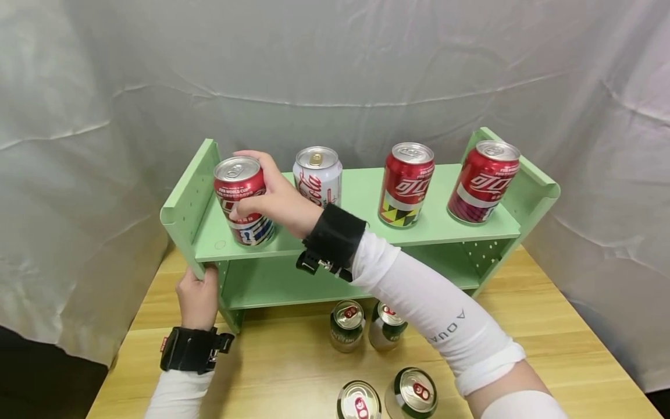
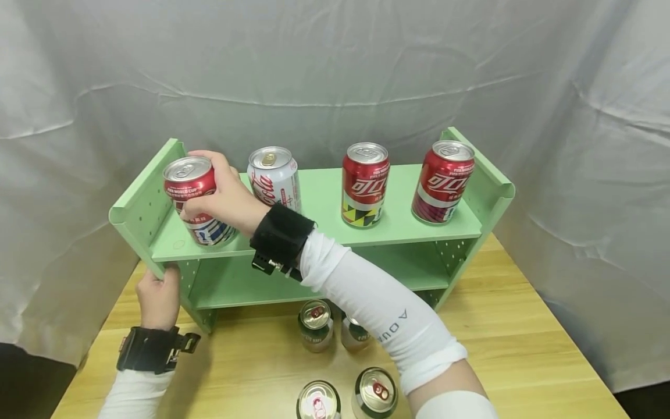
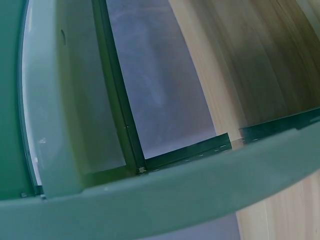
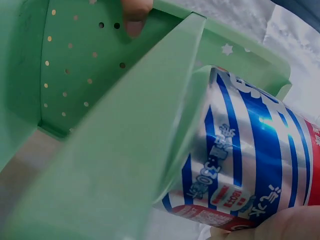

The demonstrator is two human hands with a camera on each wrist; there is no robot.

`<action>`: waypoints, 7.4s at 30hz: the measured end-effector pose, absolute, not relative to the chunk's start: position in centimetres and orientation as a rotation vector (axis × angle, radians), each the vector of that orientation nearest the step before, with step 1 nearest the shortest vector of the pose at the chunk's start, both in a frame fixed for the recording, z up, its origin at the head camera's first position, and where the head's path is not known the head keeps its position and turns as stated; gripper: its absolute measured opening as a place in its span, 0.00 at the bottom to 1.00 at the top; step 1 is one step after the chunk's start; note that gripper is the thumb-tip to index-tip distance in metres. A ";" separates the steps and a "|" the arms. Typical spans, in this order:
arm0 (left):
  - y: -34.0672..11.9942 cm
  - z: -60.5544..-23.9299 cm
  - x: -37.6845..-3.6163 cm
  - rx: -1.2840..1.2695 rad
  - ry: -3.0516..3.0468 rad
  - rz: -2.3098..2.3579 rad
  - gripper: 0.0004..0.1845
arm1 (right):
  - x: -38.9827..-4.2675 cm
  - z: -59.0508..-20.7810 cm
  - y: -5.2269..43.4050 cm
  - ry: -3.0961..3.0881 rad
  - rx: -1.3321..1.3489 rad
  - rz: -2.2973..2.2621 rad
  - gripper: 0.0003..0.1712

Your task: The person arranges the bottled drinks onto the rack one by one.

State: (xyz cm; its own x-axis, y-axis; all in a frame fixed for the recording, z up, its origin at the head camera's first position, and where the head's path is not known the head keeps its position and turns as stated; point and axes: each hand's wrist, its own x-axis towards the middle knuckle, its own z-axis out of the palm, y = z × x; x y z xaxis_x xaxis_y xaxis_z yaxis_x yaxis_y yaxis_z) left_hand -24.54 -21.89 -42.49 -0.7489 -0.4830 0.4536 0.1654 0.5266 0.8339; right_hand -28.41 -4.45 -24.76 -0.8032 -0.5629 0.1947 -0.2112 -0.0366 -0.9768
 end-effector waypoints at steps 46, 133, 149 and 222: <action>-21.9 -42.6 -24.9 0.285 -2.128 -1.296 0.09 | -18.7 -30.1 2.7 2.507 -1.691 -1.801 0.48; -21.9 -42.3 -24.8 0.309 -2.103 -1.246 0.10 | -11.4 -52.0 19.0 2.358 -0.945 -1.875 0.53; -21.6 -42.5 -25.0 0.301 -2.103 -1.241 0.09 | -11.1 -53.0 18.4 2.379 -0.849 -1.951 0.44; -21.5 -42.6 -24.8 0.319 -2.081 -1.213 0.09 | -20.9 -38.2 24.3 3.034 -0.126 -1.726 0.39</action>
State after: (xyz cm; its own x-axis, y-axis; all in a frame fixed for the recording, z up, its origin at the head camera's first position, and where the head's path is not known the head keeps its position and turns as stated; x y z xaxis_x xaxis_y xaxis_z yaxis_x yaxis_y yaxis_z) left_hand -24.78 -21.54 -42.64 -0.7269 -0.5235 0.4446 0.1287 0.5320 0.8369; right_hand -20.93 24.32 -38.20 -0.9364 0.1092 0.3334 -0.2309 0.5238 -0.8200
